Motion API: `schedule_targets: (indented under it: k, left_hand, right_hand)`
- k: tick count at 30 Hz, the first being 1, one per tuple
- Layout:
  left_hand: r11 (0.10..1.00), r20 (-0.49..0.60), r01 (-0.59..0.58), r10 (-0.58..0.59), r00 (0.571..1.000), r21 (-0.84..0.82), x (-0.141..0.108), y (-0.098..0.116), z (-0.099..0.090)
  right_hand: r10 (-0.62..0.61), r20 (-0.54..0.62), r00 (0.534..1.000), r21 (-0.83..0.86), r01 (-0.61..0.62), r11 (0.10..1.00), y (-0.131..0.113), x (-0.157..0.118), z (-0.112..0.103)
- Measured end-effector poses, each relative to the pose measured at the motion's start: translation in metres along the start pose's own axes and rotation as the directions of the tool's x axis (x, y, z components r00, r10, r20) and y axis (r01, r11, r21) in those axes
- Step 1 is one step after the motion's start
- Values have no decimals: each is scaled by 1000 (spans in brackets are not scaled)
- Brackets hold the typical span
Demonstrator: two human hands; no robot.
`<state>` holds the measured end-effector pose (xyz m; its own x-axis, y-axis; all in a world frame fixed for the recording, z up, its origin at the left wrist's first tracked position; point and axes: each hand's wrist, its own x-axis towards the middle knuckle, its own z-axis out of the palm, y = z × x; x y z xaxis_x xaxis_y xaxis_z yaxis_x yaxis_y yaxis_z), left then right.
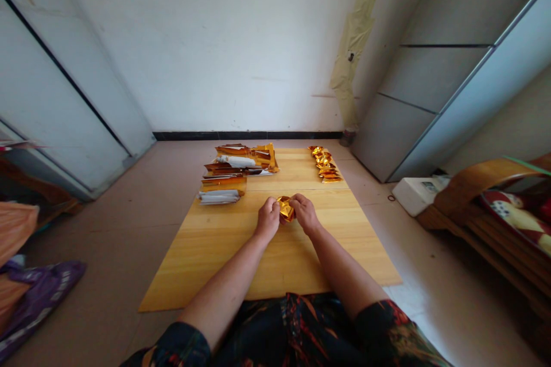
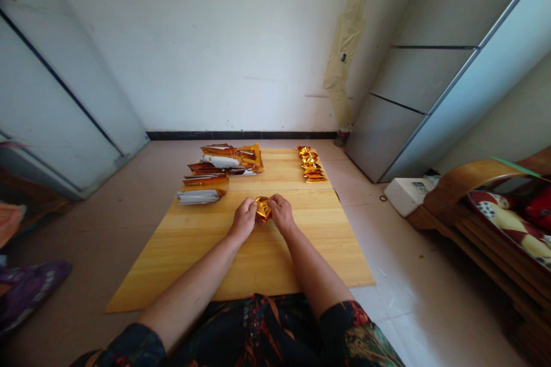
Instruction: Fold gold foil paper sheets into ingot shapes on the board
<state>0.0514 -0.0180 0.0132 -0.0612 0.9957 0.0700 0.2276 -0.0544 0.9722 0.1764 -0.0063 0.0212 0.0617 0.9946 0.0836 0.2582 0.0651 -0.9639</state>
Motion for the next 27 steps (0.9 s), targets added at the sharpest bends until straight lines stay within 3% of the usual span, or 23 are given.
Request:
schedule_targets:
  k: [9, 14, 19, 23, 27]
  left_hand:
    - [996, -18, 0, 2, 1000, 85, 1, -5, 0]
    - [994, 12, 1, -3, 1000, 107, -6, 9, -2]
    - [984, 1, -33, 33, 999, 176, -9, 15, -4]
    - [977, 18, -49, 46, 999, 209, -9, 14, -4]
    - [969, 28, -62, 57, 998, 238, -10, 14, -4]
  right_hand:
    - [-68, 2, 998, -198, 67, 978, 0, 0, -2]
    - [-87, 22, 996, -446, 88, 891, -9, -2, -6]
    - [-106, 38, 994, -584, 108, 804, -16, -5, -8]
    - [-138, 63, 988, -621, 147, 770, -21, -8, -9]
    - [-140, 57, 989, -565, 147, 812, -22, -7, -10]
